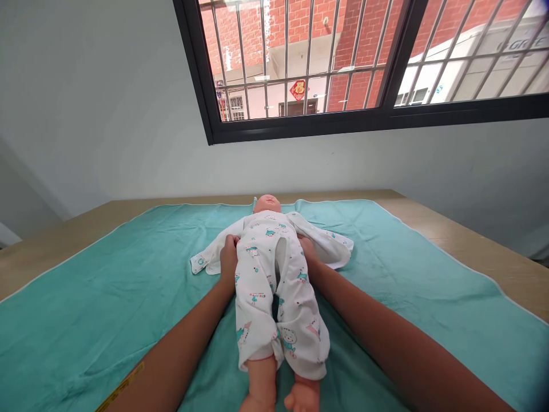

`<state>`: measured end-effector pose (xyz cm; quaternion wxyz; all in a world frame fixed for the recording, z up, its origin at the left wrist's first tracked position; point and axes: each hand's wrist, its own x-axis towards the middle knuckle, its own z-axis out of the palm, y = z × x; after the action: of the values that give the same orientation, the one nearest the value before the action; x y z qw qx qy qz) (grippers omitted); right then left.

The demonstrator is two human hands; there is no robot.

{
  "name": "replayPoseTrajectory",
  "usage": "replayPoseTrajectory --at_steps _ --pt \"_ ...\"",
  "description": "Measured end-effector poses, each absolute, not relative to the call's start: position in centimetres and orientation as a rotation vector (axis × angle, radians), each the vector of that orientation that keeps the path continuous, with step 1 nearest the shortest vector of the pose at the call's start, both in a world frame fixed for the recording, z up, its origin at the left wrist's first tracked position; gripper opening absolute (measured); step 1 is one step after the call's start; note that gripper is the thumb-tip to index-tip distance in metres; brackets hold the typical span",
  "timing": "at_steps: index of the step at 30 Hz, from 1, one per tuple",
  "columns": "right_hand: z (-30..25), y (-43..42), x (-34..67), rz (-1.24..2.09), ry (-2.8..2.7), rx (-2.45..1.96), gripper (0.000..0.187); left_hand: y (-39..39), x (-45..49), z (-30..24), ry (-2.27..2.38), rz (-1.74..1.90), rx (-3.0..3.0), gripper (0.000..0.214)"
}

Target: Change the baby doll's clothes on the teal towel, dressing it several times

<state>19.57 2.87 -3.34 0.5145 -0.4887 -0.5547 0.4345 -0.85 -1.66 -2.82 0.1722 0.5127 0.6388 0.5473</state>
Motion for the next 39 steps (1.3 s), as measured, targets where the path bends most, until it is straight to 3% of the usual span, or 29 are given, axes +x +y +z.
replayPoseTrajectory --at_steps 7,11,14,18,22,29,33,39 --pt "-3.2 2.8 19.1 0.94 -1.255 -1.332 0.024 -1.0 -1.4 -3.0 1.486 1.731 1.404 0.01" --pt "-2.8 2.7 20.0 0.634 -1.368 -1.365 0.018 -1.1 -1.4 -2.7 1.447 1.737 1.405 0.017" --pt "-2.2 2.8 20.9 0.309 -1.454 -1.321 0.019 -1.4 -1.3 -2.3 1.55 1.688 1.475 0.019" --pt "-1.4 3.0 21.4 0.21 -1.507 -1.188 0.019 -1.6 -1.8 -2.2 1.773 1.592 1.647 0.029" --pt "-1.3 3.7 22.0 0.053 -1.62 -1.127 0.024 -1.4 -3.0 -2.2 2.126 1.433 1.972 0.021" --pt "-2.8 5.5 24.9 -0.027 -1.782 -1.564 0.027 -1.4 -3.3 -2.2 2.626 0.928 2.269 0.023" --pt "-2.9 5.4 25.1 -0.011 -1.887 -1.631 0.037 -1.5 -3.3 -2.2 2.687 0.895 2.264 0.027" --pt "-2.3 4.6 24.2 -0.323 -2.054 -1.4 0.026 -0.6 -5.0 -2.5 2.716 0.941 2.095 0.041"
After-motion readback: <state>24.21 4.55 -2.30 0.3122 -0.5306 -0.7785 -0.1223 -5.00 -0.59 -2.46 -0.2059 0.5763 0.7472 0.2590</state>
